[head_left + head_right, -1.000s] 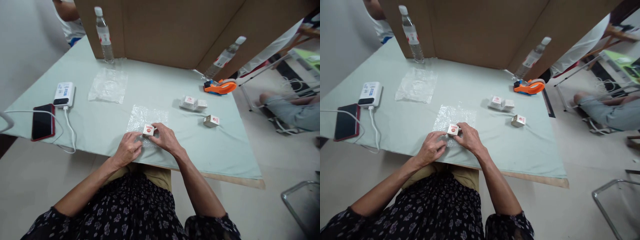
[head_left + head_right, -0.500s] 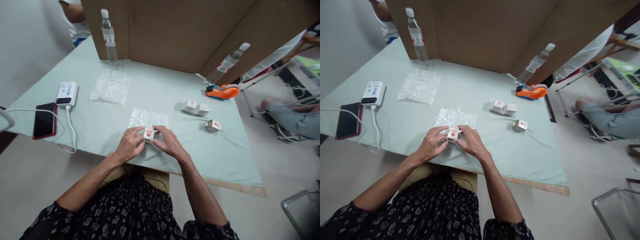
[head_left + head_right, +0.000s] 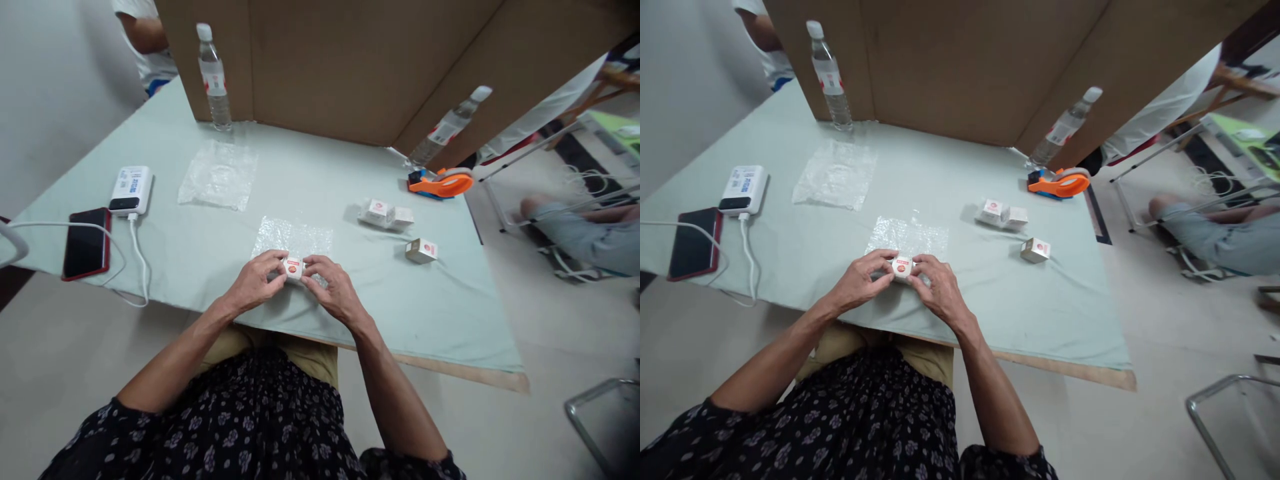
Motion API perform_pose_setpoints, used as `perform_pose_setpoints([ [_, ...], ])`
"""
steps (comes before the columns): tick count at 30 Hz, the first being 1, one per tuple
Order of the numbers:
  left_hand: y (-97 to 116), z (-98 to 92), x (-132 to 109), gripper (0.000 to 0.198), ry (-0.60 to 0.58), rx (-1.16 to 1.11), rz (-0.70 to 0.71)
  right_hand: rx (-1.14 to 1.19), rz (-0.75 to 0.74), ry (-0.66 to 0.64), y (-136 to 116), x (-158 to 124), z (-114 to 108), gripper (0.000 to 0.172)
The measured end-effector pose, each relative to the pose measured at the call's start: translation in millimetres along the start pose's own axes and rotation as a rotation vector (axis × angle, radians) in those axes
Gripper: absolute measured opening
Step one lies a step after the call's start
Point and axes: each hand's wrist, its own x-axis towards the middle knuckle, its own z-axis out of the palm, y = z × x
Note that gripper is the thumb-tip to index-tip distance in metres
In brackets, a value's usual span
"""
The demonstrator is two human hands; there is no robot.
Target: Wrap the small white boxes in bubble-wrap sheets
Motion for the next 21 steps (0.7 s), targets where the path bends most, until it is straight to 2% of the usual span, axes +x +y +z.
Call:
perform_pose_setpoints([
  [3,1.4,0.3,-5.5,0.009,0.010,0.010,0.003,-0.104,-0.030,-0.066,2.1,7.7,-13.0,0.028],
  [5,2.6,1.3,-10.3,0.008,0.028,0.030,0.006,-0.248,-0.089,-0.201,1.3,19.6,-18.4,0.046],
  [7,3.8,2.6,-15.1,0.008,0.050,0.045,0.000,-0.371,-0.176,-0.353,-2.0,35.0,-19.7,0.057],
  [10,5.7,4.8,-21.0,0.008,0.072,0.050,-0.023,-0.460,-0.281,-0.479,-9.2,56.2,-19.4,0.049],
  [13,7.6,6.5,-24.9,0.007,0.083,0.046,-0.043,-0.469,-0.304,-0.498,-14.7,65.1,-21.2,0.024],
  [15,8.6,7.0,-26.5,0.007,0.091,0.042,-0.048,-0.478,-0.246,-0.482,-15.9,62.8,-21.0,0.017],
  [19,8.6,7.4,-28.7,0.007,0.088,0.055,-0.029,-0.506,-0.021,-0.353,-13.6,46.6,-10.8,0.026],
  [21,7.7,7.8,-29.7,0.007,0.080,0.068,-0.013,-0.491,0.016,-0.283,-11.8,38.3,-4.3,0.031],
])
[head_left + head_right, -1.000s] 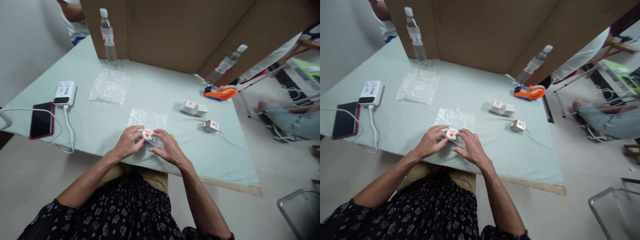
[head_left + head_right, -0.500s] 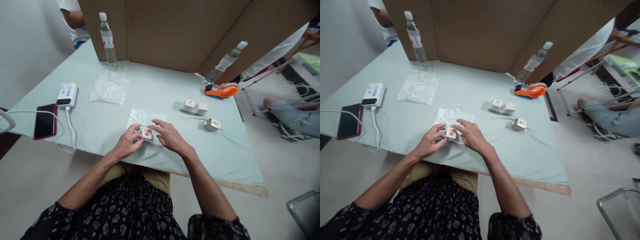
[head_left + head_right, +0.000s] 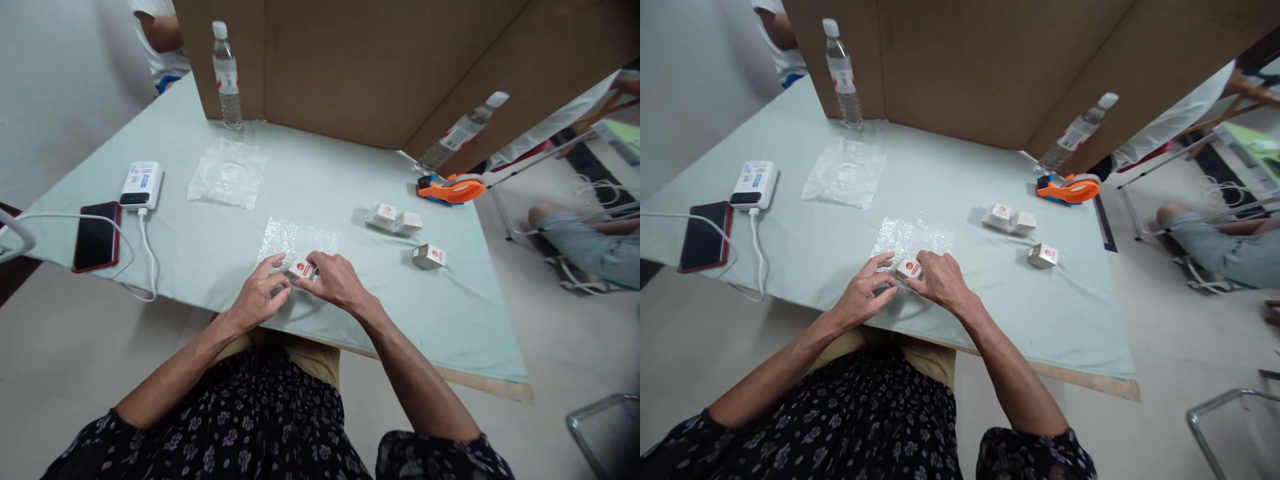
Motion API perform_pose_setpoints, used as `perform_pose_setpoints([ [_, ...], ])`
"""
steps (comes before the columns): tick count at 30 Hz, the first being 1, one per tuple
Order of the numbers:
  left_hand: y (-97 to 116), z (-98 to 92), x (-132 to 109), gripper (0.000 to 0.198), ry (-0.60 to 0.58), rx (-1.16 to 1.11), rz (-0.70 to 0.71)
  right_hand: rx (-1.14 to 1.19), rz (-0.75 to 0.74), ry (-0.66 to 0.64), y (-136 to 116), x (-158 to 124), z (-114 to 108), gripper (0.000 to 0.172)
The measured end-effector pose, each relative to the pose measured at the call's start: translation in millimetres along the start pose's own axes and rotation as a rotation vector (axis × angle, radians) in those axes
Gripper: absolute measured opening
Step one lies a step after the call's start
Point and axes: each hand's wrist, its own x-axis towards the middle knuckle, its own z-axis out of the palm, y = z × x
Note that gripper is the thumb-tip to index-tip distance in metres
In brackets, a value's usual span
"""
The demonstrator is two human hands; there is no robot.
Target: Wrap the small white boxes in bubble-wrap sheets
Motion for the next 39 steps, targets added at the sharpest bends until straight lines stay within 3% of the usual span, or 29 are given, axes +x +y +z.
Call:
perform_pose_setpoints([
  [12,1.3,-1.5,0.5,0.007,-0.005,0.054,0.043,0.041,-0.093,0.010,1.0,-2.6,9.2,0.035],
  [19,5.0,-4.2,10.4,0.008,0.002,0.070,0.042,0.311,-0.096,0.115,10.4,-30.6,-1.9,0.040],
  [24,0.3,-8.8,32.2,0.008,-0.108,-0.004,-0.013,0.300,-0.078,0.124,4.4,-33.4,6.6,0.009],
  [28,-2.4,-10.5,47.4,0.010,-0.199,-0.127,-0.088,0.415,-0.022,0.166,3.1,-25.4,16.6,0.008],
  [33,-4.5,-4.2,46.7,0.010,-0.133,-0.173,-0.072,0.478,-0.007,0.222,3.5,-27.2,20.9,0.010],
  [39,-5.0,2.5,39.2,0.011,-0.070,-0.189,-0.071,0.338,-0.097,0.163,5.9,-24.8,11.4,0.012],
])
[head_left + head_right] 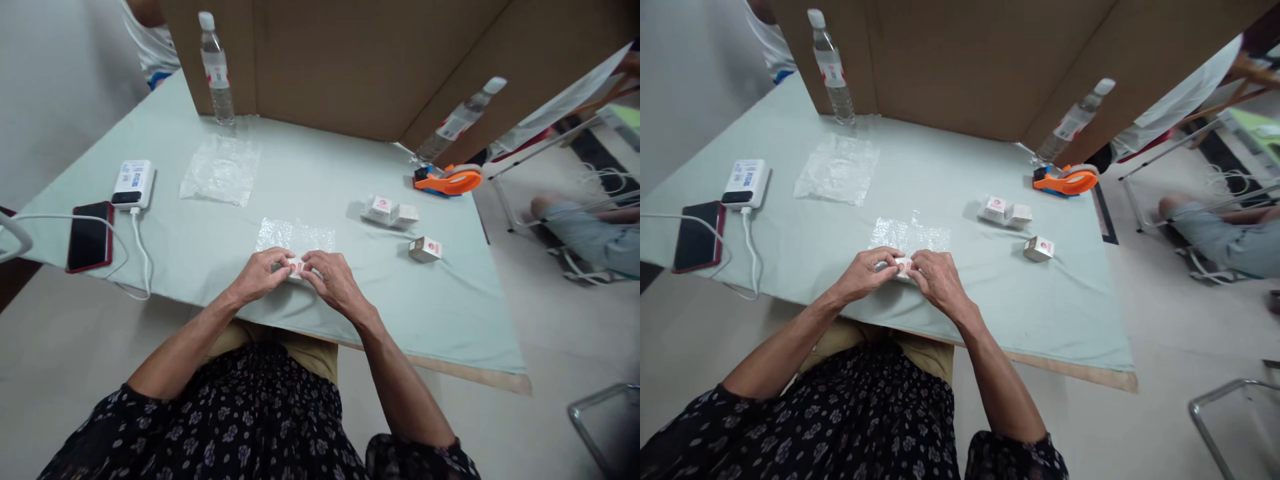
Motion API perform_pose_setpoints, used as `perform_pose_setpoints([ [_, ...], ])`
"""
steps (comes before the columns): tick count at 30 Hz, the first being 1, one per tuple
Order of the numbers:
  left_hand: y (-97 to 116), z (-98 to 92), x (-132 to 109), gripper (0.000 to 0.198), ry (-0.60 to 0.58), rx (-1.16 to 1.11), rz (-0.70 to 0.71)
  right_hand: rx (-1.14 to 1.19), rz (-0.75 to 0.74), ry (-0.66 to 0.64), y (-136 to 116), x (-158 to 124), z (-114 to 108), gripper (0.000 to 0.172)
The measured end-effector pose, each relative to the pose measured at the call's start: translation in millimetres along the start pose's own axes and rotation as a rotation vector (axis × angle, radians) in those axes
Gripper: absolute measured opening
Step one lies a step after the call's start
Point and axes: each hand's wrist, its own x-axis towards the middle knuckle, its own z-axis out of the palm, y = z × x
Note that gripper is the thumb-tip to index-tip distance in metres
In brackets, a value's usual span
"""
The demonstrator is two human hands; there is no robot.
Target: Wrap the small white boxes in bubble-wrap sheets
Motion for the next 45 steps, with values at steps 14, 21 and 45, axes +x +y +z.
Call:
perform_pose_setpoints([
  [14,5.5,3.3,-0.1,0.013,0.006,0.034,-0.019,0.032,-0.030,-0.055,12.9,7.8,-0.4,0.019],
  [21,8.6,8.7,-6.1,0.012,0.063,0.059,-0.048,0.037,-0.106,-0.106,21.3,18.2,-2.5,0.023],
  [45,-5.3,-27.9,-10.0,0.009,0.072,0.114,-0.349,-0.469,-0.256,0.003,-17.6,-2.6,4.3,0.024],
])
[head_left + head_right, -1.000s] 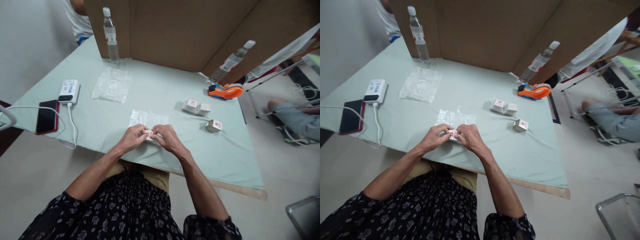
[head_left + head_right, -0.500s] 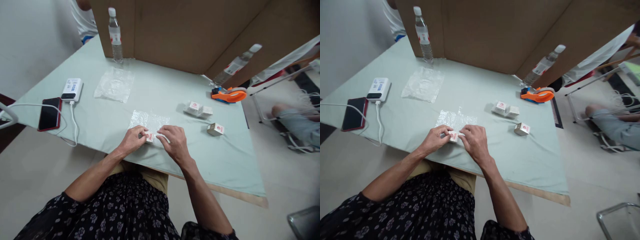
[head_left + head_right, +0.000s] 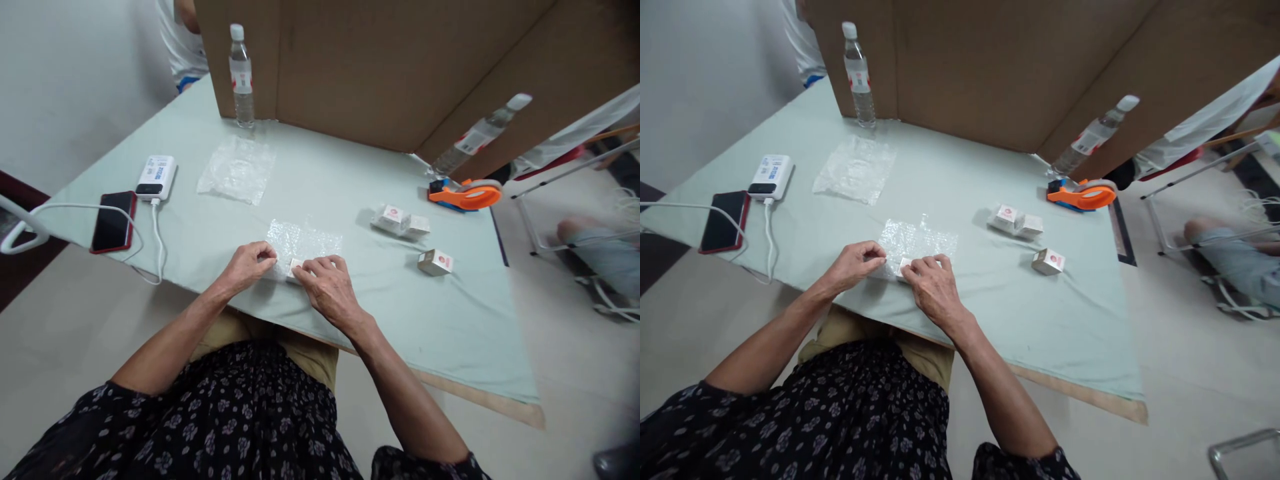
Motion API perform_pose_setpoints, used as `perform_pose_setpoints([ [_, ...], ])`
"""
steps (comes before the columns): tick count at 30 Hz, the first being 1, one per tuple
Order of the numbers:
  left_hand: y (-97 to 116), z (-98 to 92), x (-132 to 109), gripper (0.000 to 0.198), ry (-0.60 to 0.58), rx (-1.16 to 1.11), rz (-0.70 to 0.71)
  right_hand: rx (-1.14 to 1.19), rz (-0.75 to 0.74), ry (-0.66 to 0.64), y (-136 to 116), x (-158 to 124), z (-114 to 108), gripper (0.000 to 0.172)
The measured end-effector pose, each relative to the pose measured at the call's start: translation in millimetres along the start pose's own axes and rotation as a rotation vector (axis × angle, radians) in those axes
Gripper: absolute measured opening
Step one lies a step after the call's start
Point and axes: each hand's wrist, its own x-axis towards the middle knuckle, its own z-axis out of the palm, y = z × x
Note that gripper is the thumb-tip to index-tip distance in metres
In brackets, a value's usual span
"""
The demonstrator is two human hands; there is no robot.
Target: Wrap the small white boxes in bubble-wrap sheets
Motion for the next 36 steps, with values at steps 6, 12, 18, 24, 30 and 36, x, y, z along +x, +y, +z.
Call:
perform_pose_setpoints([
  [6,-1.3,-14.1,-14.7,0.038,0.063,0.206,-0.210,0.008,-0.036,-0.030,3.9,5.9,-0.9,0.019],
  [12,11.6,-10.3,-11.0,0.064,-0.051,0.432,-0.339,0.010,-0.056,-0.018,5.6,7.9,-0.3,0.018],
  [18,2.3,-1.9,3.8,0.025,-0.063,0.355,-0.367,0.027,-0.043,0.007,4.4,9.0,1.6,0.016],
  [24,7.8,1.0,1.2,0.022,0.030,0.265,-0.238,0.025,-0.052,0.008,3.9,9.5,1.9,0.017],
  [30,25.3,23.0,1.6,0.009,0.060,-0.104,-0.296,0.004,-0.076,-0.011,2.4,9.3,2.4,0.020],
  [36,36.2,31.2,5.2,0.010,-0.091,-0.239,-0.259,0.075,-0.056,0.005,2.4,3.9,3.1,0.023],
])
